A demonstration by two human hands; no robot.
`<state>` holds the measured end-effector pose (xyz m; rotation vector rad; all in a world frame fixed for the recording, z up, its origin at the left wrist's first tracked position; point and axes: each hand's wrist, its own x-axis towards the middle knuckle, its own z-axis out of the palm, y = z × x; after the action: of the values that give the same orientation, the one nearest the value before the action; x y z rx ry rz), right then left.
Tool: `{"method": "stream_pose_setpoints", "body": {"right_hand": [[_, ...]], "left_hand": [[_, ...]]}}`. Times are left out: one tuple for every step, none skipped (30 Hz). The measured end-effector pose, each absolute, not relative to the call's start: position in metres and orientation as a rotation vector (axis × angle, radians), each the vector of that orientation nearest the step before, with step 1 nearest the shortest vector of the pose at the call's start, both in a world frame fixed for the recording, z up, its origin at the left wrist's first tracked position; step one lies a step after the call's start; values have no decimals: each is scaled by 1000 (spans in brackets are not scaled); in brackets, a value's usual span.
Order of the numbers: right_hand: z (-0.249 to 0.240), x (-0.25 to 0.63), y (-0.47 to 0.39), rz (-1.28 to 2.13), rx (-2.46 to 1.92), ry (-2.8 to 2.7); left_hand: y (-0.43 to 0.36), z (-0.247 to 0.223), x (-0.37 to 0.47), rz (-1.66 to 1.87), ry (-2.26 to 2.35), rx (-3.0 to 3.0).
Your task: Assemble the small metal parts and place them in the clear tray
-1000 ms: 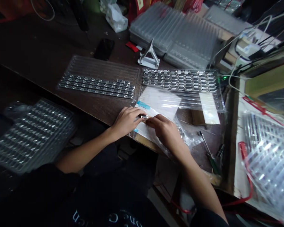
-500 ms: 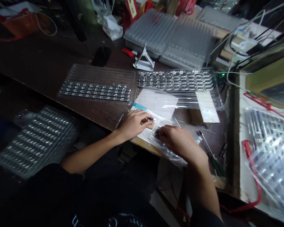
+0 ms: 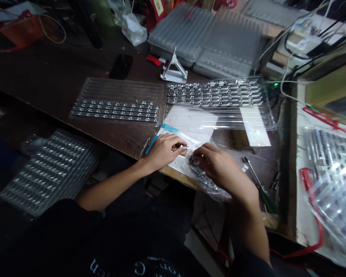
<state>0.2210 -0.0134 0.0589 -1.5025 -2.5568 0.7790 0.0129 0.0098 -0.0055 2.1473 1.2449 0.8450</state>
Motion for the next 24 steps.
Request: {"method": "stream_pose_setpoints", "body": {"right_hand": [[58, 221, -13, 795, -1493, -2532], [57, 222, -12, 811, -1486, -2514], [55, 222, -11, 827, -1478, -2501], [55, 222, -10, 837, -1470, -2492], [54, 222, -10, 843, -1465, -2485], [53, 222, -9, 845, -1463, -2478], [53, 222, -9, 846, -1461, -2473], [53, 222, -9, 848, -1462, -2467], [53, 221, -9, 851, -1465, -2463], [52, 221, -9, 854, -1466, -2462], [52, 221, -8, 855, -1466, -2465], [52, 221, -8, 853, -1464, -2469], [52, 220, -8, 851, -1462, -2474], [51, 220, -8, 846, -1462, -2477], [51, 219, -7, 841, -1462, -2480], [50, 219, -7, 832, -1467, -2477], [50, 218, -7, 822, -1475, -2469], [49, 218, -6, 808, -1492, -2456], [49, 217, -5, 787, -1521, -2437], [49, 216, -5, 760, -1562, -2415], [49, 215, -4, 726, -1612, -2392], [48, 213, -3, 689, -1665, -2367], [48, 211, -2, 652, -1711, -2343], [47, 208, -1, 616, -1743, -2323]], "left_hand": [[10, -6, 13, 857, 1244, 2138], [10, -7, 13, 874, 1243, 2127], [10, -8, 13, 893, 1242, 2115], [10, -8, 13, 908, 1240, 2105], [10, -9, 13, 918, 1237, 2098], [10, -10, 13, 922, 1237, 2094], [10, -10, 14, 920, 1239, 2092], [10, -11, 14, 917, 1243, 2088], [10, -11, 15, 914, 1246, 2083], [10, -11, 15, 913, 1248, 2078], [10, -12, 15, 915, 1247, 2073], [10, -12, 14, 920, 1245, 2069], [10, -12, 14, 922, 1239, 2068], [10, -13, 14, 921, 1232, 2068], [10, -13, 14, 919, 1230, 2066], [10, -14, 13, 916, 1231, 2060], [10, -14, 13, 911, 1233, 2053], [11, -15, 13, 908, 1237, 2044], [11, -15, 13, 905, 1239, 2034], [11, -14, 13, 906, 1235, 2027], [11, -14, 13, 912, 1224, 2023], [10, -12, 12, 930, 1212, 2021], [10, -10, 11, 966, 1203, 2018], [9, -7, 10, 1013, 1199, 2015]]}}
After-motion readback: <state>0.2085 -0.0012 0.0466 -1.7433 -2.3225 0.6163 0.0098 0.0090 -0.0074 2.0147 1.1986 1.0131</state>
